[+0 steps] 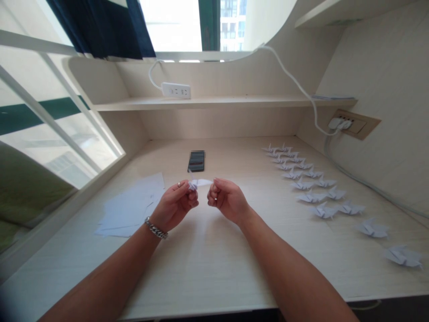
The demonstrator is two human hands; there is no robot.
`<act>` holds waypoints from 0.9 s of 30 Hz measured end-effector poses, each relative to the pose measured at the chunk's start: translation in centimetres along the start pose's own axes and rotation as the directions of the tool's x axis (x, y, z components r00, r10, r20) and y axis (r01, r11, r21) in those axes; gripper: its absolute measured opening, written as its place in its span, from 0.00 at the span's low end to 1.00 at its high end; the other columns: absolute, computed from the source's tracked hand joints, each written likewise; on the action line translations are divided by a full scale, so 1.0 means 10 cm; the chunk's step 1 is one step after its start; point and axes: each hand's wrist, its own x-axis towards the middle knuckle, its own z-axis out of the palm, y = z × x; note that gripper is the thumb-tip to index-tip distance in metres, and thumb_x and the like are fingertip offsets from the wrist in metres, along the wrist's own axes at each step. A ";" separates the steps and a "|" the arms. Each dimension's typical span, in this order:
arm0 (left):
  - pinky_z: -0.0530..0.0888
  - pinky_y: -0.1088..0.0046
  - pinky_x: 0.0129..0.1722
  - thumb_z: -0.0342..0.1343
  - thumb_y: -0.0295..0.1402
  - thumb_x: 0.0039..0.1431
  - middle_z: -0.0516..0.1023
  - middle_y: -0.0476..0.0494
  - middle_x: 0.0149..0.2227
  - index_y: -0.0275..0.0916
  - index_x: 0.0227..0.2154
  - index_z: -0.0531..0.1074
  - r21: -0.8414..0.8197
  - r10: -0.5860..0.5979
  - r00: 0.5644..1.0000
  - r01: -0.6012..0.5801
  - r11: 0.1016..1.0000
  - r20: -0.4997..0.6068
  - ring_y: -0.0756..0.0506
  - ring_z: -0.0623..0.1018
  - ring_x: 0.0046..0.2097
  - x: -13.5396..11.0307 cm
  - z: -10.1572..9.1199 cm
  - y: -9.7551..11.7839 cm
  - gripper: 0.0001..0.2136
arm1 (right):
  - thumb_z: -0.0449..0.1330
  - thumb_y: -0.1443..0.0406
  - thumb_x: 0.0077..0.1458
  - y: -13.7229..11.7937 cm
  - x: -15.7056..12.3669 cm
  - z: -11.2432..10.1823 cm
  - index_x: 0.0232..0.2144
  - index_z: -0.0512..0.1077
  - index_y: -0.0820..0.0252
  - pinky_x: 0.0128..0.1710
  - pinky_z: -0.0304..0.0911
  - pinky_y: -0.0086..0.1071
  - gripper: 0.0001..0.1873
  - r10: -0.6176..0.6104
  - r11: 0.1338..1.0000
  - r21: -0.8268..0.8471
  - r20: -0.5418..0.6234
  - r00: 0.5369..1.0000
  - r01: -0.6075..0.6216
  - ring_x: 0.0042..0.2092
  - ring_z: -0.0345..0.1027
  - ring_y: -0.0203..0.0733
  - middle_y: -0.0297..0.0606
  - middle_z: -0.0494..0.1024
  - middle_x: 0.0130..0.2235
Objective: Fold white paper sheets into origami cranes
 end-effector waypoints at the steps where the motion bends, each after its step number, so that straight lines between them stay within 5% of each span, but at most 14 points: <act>1: 0.66 0.77 0.27 0.66 0.36 0.50 0.69 0.51 0.23 0.35 0.25 0.68 0.016 0.011 1.000 -0.010 1.000 -0.018 0.54 0.68 0.26 0.00 -0.01 0.02 0.12 | 0.66 0.60 0.47 -0.02 0.00 -0.02 0.18 0.67 0.60 0.24 0.56 0.29 0.15 -0.027 1.000 -0.011 -0.019 0.999 0.027 0.24 0.58 0.34 0.31 0.64 0.20; 6: 0.64 0.77 0.26 0.65 0.39 0.50 0.69 0.51 0.22 0.35 0.24 0.69 0.206 0.050 0.995 -0.031 0.978 -0.088 0.54 0.66 0.24 0.03 -0.04 0.03 0.14 | 0.66 0.51 0.47 -0.02 0.04 -0.09 0.20 0.68 0.60 0.23 0.55 0.28 0.20 -0.065 0.992 -0.120 -0.133 0.989 0.049 0.24 0.59 0.34 0.32 0.66 0.21; 12: 0.62 0.75 0.25 0.63 0.42 0.52 0.70 0.49 0.21 0.35 0.22 0.68 0.378 0.054 0.999 -0.053 0.924 0.008 0.53 0.65 0.24 0.03 -0.02 -0.06 0.16 | 0.68 0.53 0.46 0.11 0.04 0.01 0.24 0.70 0.61 0.24 0.56 0.27 0.19 -0.004 0.983 -0.182 -0.090 0.996 -0.013 0.25 0.60 0.32 0.32 0.69 0.24; 20: 0.65 0.76 0.27 0.67 0.38 0.48 0.69 0.51 0.22 0.36 0.24 0.68 0.110 -0.012 0.999 0.017 0.994 -0.045 0.54 0.67 0.25 0.03 0.01 -0.04 0.14 | 0.71 0.61 0.43 0.07 0.04 0.01 0.24 0.69 0.62 0.23 0.55 0.24 0.15 -0.012 0.999 -0.043 -0.098 0.995 0.008 0.24 0.58 0.30 0.29 0.67 0.22; 27: 0.66 0.77 0.26 0.65 0.35 0.49 0.70 0.52 0.22 0.36 0.22 0.67 0.025 0.060 0.994 -0.058 0.998 -0.091 0.54 0.67 0.24 0.04 -0.06 0.08 0.12 | 0.71 0.61 0.42 -0.02 0.05 -0.06 0.24 0.70 0.61 0.21 0.53 0.25 0.14 -0.039 0.998 -0.046 -0.162 0.986 0.032 0.23 0.56 0.30 0.29 0.66 0.22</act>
